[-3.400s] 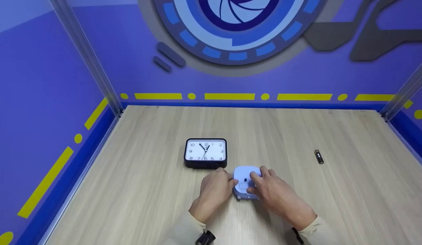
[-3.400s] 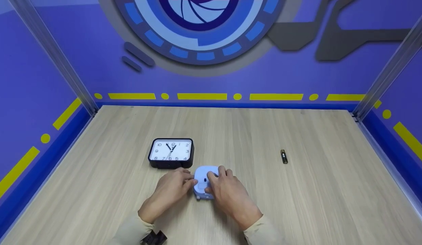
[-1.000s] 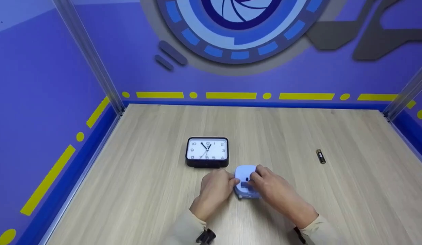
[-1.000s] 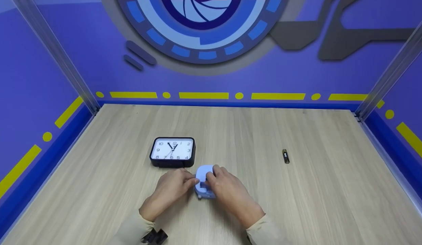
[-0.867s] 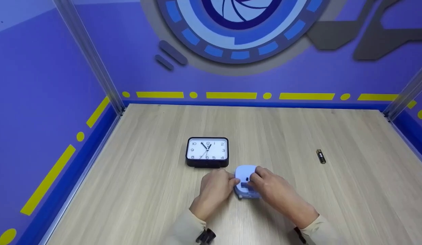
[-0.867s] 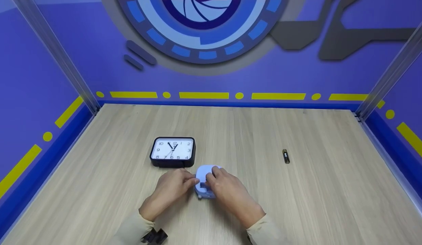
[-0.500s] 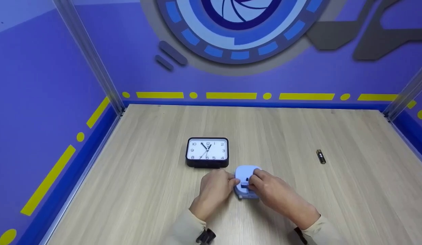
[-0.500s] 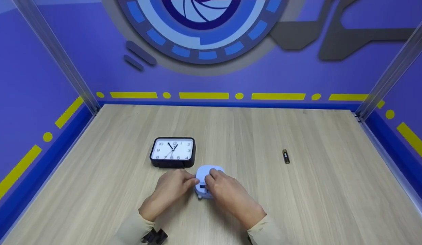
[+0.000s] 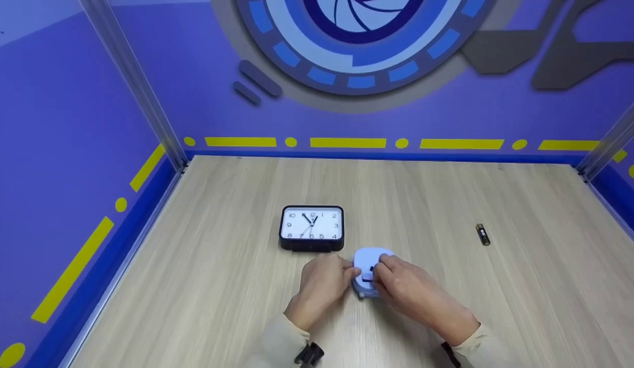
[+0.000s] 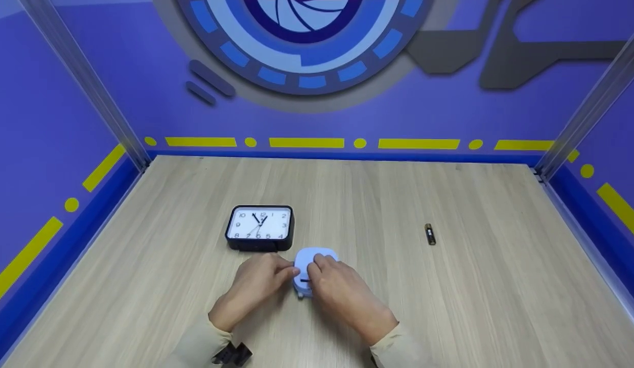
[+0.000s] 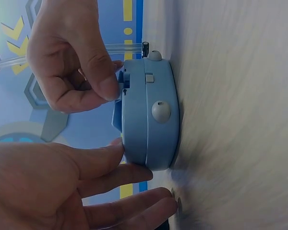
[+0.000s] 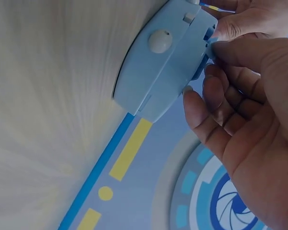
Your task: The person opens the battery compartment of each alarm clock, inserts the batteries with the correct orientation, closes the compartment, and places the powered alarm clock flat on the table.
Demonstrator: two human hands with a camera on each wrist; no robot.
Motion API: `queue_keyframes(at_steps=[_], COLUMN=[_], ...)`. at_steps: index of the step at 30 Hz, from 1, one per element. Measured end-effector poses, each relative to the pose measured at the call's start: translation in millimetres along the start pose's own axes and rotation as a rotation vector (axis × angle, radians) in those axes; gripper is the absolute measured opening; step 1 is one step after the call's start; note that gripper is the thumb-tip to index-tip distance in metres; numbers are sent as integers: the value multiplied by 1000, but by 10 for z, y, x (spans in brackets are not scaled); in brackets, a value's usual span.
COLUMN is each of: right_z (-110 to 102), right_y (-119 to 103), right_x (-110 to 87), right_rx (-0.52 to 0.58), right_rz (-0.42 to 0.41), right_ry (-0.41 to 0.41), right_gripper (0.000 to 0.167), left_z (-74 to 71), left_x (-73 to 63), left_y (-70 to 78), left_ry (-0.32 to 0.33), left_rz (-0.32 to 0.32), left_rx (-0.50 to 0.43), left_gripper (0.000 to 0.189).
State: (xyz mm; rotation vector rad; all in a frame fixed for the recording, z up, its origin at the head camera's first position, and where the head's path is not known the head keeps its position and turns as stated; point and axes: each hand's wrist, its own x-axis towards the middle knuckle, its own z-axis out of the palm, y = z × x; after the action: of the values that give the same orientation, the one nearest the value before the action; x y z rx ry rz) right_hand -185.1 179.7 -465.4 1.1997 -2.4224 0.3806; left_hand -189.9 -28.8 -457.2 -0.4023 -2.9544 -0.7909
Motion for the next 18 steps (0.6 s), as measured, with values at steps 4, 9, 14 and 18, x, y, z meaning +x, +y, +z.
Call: queue_keyframes(at_steps=[4,9,14,18], right_z=[3,-15,-23,-30], right_y=[6,-6,-11,-1], right_x=[1,-5,-7,-5], right_rx=[-10,-9,-21,-27], right_rz=[-7,18,13,0], right_ry=[11,-20,-21,-6], right_gripper=[31,28,28,31], left_z=[-5,-2,2,0], left_x=[3,5,7,1], left_y=[-1,-6,-12,-10], left_ry=[-5,-5,0,3], left_rz=[-1,5,9,12], left_rx=[-13,-14,-6,8], left_gripper=[21,22,23,19])
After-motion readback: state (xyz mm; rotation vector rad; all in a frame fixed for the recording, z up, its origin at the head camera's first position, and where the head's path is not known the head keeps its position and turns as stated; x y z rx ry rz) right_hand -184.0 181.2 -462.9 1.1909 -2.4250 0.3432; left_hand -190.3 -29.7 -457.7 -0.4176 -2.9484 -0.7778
